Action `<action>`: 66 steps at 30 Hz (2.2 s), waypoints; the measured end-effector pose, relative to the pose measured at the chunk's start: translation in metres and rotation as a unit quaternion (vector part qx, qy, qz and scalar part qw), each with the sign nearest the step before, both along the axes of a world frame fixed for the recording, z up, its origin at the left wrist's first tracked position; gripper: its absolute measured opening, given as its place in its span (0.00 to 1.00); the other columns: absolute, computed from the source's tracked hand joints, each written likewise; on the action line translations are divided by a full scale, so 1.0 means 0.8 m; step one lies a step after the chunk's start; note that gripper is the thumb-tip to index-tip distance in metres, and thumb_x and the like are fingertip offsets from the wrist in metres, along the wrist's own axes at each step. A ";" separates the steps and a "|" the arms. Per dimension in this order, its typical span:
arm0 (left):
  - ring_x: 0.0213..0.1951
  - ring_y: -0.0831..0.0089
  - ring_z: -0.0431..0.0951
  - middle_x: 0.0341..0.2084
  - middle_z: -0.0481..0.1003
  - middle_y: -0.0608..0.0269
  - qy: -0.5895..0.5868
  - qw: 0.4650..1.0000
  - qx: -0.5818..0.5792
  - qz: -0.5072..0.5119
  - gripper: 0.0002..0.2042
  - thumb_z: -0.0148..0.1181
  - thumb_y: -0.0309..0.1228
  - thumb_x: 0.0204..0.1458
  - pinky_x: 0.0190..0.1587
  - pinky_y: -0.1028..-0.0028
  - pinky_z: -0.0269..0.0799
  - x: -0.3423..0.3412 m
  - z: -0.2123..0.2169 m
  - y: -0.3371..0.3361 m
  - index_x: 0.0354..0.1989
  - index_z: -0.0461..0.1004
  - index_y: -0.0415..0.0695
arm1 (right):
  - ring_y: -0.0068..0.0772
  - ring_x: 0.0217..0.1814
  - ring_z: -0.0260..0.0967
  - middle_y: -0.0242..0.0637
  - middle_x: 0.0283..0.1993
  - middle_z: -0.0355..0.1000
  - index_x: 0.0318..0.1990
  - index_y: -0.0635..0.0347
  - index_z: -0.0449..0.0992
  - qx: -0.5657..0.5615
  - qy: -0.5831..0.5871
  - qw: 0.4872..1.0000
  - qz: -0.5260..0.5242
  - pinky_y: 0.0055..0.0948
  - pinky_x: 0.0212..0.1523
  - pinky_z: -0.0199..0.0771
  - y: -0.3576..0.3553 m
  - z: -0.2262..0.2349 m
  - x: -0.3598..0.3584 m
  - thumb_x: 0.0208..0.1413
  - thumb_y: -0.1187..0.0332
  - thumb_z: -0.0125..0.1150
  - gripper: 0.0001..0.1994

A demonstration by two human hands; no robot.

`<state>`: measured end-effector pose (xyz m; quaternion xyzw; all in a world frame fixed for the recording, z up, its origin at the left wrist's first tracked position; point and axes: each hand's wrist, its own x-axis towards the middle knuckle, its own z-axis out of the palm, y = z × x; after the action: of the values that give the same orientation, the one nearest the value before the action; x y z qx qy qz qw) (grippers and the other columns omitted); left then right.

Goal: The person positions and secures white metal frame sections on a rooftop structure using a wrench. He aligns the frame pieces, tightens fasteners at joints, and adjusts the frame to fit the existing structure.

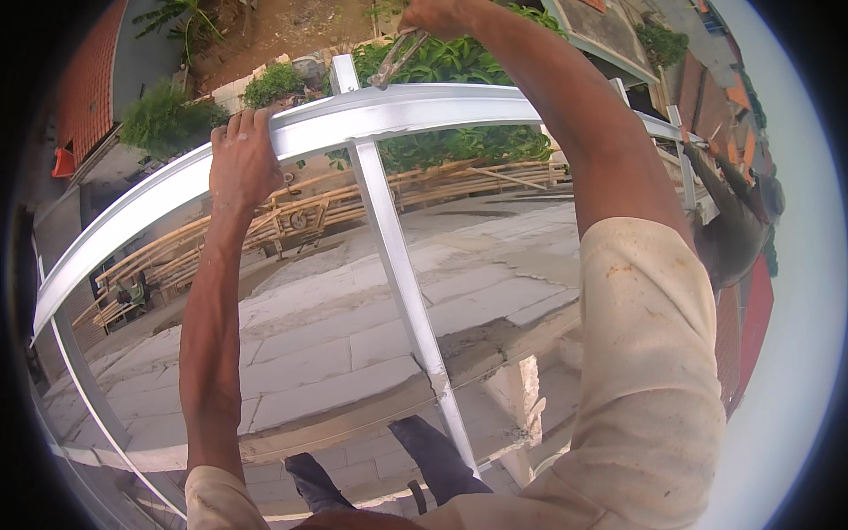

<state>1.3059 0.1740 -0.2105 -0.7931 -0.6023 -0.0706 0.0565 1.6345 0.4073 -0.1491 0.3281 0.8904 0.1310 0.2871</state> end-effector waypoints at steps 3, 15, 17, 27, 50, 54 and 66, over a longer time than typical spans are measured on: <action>0.57 0.57 0.76 0.51 0.75 0.57 0.011 1.000 -0.028 -0.006 0.31 0.73 0.28 0.40 0.61 0.51 0.68 0.009 0.012 0.008 0.57 0.69 0.44 | 0.51 0.49 0.82 0.43 0.44 0.84 0.44 0.54 0.85 0.022 0.009 1.000 0.012 0.50 0.49 0.81 -0.015 0.011 0.025 0.63 0.67 0.56 0.11; 0.57 0.54 0.75 0.52 0.73 0.55 0.066 0.997 -0.040 -0.001 0.30 0.67 0.26 0.40 0.58 0.48 0.68 0.063 0.025 0.008 0.57 0.67 0.44 | 0.38 0.52 0.71 0.34 0.45 0.74 0.48 0.49 0.80 0.315 0.209 0.926 -0.008 0.62 0.56 0.70 -0.220 0.020 0.104 0.60 0.62 0.60 0.11; 0.59 0.55 0.75 0.53 0.74 0.55 0.079 0.996 -0.047 0.006 0.33 0.70 0.29 0.39 0.58 0.47 0.68 0.073 0.026 0.009 0.59 0.66 0.43 | 0.50 0.60 0.70 0.45 0.54 0.74 0.58 0.58 0.77 0.292 0.238 0.923 -0.072 0.64 0.63 0.68 -0.237 0.016 0.111 0.58 0.62 0.64 0.21; 0.58 0.54 0.75 0.51 0.72 0.56 0.073 0.996 -0.046 0.003 0.32 0.66 0.27 0.41 0.56 0.47 0.68 0.078 0.043 0.002 0.59 0.67 0.43 | 0.57 0.39 0.78 0.49 0.37 0.78 0.52 0.62 0.75 -0.061 0.581 0.700 -0.410 0.51 0.39 0.77 -0.570 -0.027 0.074 0.54 0.74 0.71 0.19; 0.62 0.57 0.73 0.58 0.72 0.57 0.087 0.994 -0.072 0.014 0.37 0.72 0.30 0.40 0.58 0.48 0.68 0.051 0.070 0.004 0.63 0.66 0.46 | 0.48 0.36 0.70 0.41 0.37 0.68 0.48 0.57 0.73 0.122 0.571 0.735 -0.343 0.47 0.35 0.69 -0.666 -0.066 -0.035 0.52 0.71 0.71 0.17; 0.62 0.57 0.73 0.57 0.73 0.57 0.088 0.993 -0.074 0.017 0.36 0.71 0.30 0.40 0.59 0.48 0.68 0.052 0.075 0.001 0.63 0.66 0.46 | 0.48 0.36 0.70 0.41 0.36 0.68 0.48 0.57 0.73 0.114 0.572 0.734 -0.348 0.47 0.35 0.70 -0.669 -0.060 -0.033 0.53 0.71 0.71 0.17; 0.59 0.57 0.76 0.54 0.73 0.57 0.103 0.994 -0.020 0.034 0.32 0.74 0.34 0.42 0.57 0.45 0.69 0.055 0.082 -0.011 0.58 0.66 0.45 | 0.46 0.39 0.71 0.39 0.37 0.68 0.49 0.56 0.75 0.065 0.584 0.738 -0.331 0.46 0.37 0.72 -0.651 -0.062 -0.009 0.51 0.68 0.72 0.18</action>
<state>1.3495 0.1656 -0.1451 -0.7759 -0.6216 0.0256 0.1047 1.6273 -0.1134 -0.1987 0.6323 0.7079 -0.1322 -0.2856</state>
